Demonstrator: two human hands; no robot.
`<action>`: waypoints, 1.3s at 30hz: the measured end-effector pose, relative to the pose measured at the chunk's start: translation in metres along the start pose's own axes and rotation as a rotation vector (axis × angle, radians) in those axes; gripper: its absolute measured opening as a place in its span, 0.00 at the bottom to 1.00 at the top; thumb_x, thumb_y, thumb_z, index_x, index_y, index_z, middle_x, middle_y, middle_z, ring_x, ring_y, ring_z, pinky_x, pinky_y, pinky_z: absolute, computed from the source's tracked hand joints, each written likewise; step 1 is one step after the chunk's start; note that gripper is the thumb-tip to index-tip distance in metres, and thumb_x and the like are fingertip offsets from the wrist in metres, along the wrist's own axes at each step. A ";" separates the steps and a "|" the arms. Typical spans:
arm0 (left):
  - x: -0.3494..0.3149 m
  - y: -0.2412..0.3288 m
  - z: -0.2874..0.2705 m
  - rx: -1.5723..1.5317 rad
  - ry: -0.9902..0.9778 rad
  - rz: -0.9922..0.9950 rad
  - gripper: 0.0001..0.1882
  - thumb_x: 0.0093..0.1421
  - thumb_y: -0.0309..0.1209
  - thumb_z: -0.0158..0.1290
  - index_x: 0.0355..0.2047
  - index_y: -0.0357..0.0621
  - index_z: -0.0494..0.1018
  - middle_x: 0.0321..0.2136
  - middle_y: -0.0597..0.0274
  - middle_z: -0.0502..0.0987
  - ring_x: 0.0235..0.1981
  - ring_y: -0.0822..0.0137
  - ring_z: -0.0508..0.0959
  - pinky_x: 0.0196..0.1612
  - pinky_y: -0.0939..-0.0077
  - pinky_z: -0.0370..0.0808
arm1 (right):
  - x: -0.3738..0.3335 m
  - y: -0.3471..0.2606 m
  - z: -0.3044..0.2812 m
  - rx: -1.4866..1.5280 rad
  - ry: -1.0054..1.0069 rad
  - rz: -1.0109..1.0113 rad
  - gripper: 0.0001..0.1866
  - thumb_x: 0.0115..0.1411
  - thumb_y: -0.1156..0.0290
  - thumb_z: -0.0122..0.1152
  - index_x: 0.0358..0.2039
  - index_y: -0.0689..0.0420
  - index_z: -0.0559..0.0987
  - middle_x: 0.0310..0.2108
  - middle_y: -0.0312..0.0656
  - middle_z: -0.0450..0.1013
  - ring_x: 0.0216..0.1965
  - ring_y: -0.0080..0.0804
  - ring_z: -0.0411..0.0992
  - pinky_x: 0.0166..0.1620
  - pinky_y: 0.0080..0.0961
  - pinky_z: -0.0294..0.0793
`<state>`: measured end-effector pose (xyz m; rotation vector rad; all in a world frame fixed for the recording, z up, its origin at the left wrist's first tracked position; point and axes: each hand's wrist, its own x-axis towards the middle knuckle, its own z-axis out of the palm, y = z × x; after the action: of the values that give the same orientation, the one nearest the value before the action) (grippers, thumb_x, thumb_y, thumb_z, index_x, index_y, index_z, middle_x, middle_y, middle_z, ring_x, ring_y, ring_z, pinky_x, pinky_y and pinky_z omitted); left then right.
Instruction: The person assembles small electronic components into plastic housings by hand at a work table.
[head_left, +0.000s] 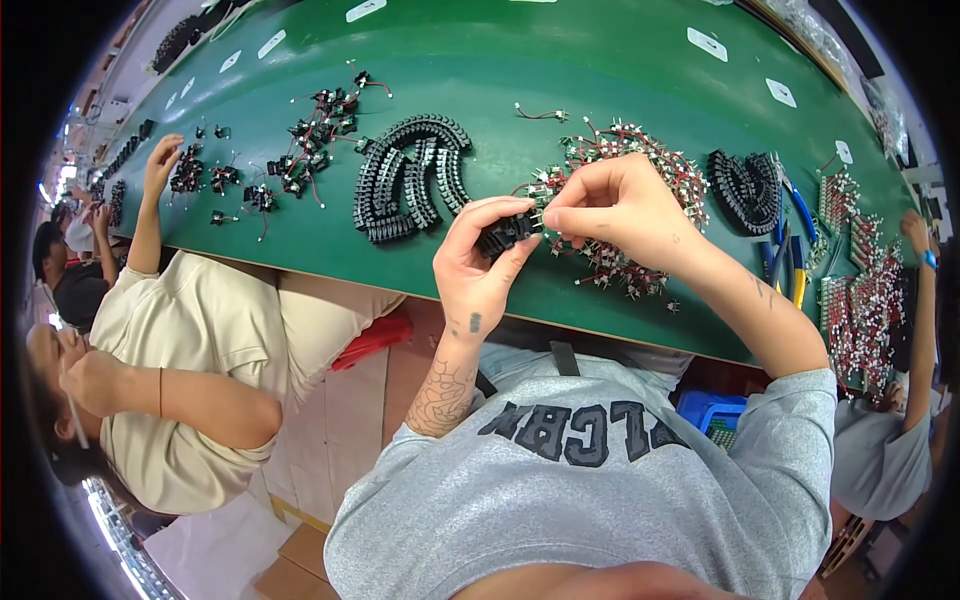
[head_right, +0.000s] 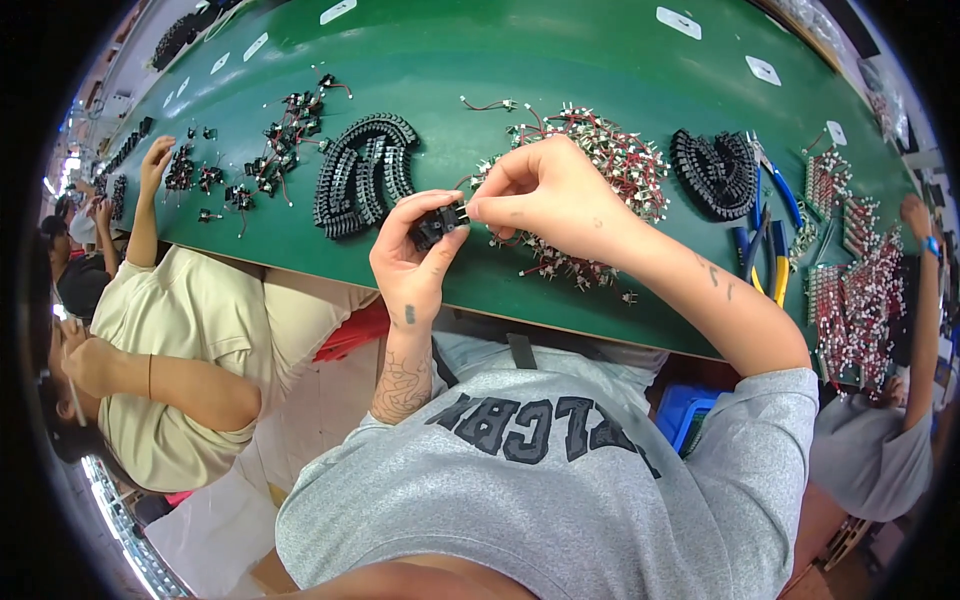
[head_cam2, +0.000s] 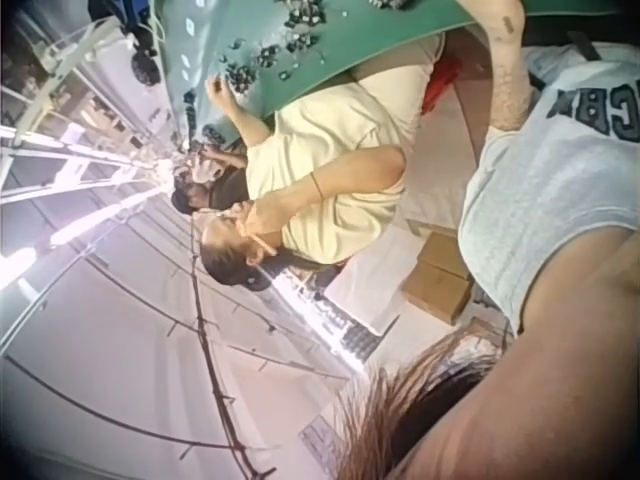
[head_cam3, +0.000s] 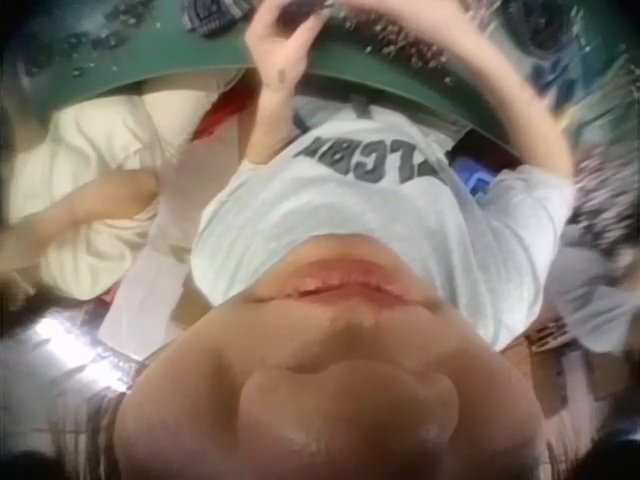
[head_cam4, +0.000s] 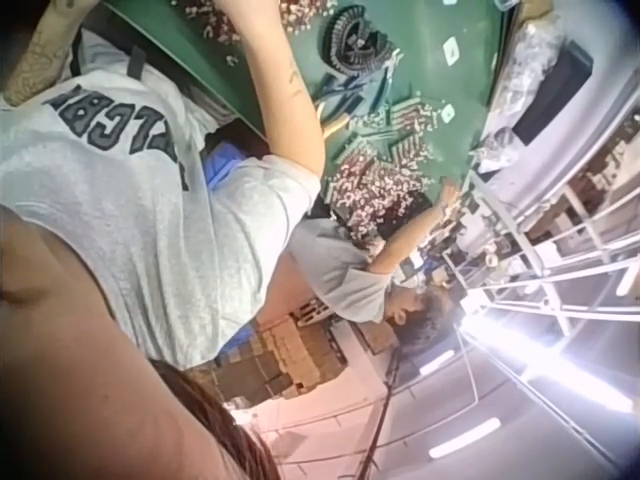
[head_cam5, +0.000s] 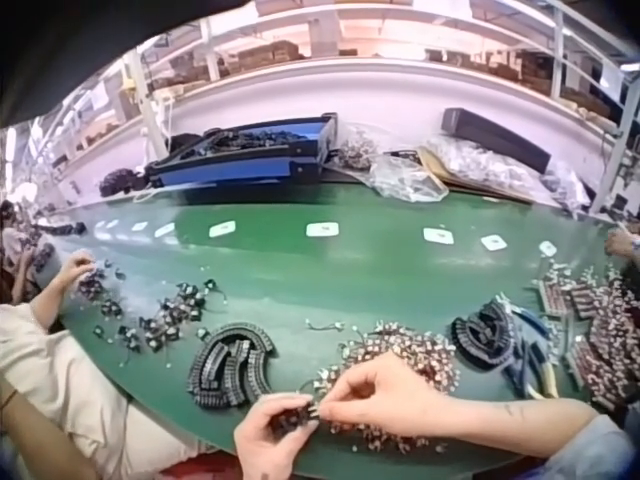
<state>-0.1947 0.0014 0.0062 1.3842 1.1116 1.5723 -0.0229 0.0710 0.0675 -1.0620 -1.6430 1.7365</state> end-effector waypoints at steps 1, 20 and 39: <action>0.000 0.000 0.000 0.003 -0.002 0.000 0.19 0.47 0.15 0.57 0.42 0.37 0.72 0.42 0.56 0.75 0.42 0.64 0.74 0.50 0.74 0.69 | 0.000 -0.001 0.000 -0.006 -0.002 0.013 0.03 0.50 0.78 0.63 0.25 0.64 0.81 0.19 0.40 0.74 0.20 0.20 0.70 0.25 0.12 0.69; -0.009 -0.002 0.002 0.159 0.013 0.158 0.19 0.45 0.13 0.58 0.39 0.39 0.76 0.39 0.57 0.78 0.37 0.66 0.78 0.43 0.78 0.75 | -0.008 -0.003 0.006 -0.014 -0.025 0.081 0.04 0.49 0.77 0.60 0.22 0.65 0.81 0.16 0.40 0.73 0.18 0.20 0.69 0.23 0.12 0.68; 0.001 0.018 -0.025 -0.240 0.431 -0.026 0.19 0.57 0.21 0.55 0.49 0.37 0.67 0.38 0.56 0.74 0.26 0.74 0.71 0.30 0.85 0.72 | 0.073 -0.069 0.033 -0.182 -0.298 0.118 0.08 0.48 0.71 0.62 0.24 0.64 0.81 0.16 0.40 0.74 0.17 0.22 0.71 0.23 0.09 0.67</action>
<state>-0.2190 -0.0069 0.0227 0.8918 1.1309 1.9695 -0.1007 0.1198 0.1205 -1.0377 -1.9885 1.9264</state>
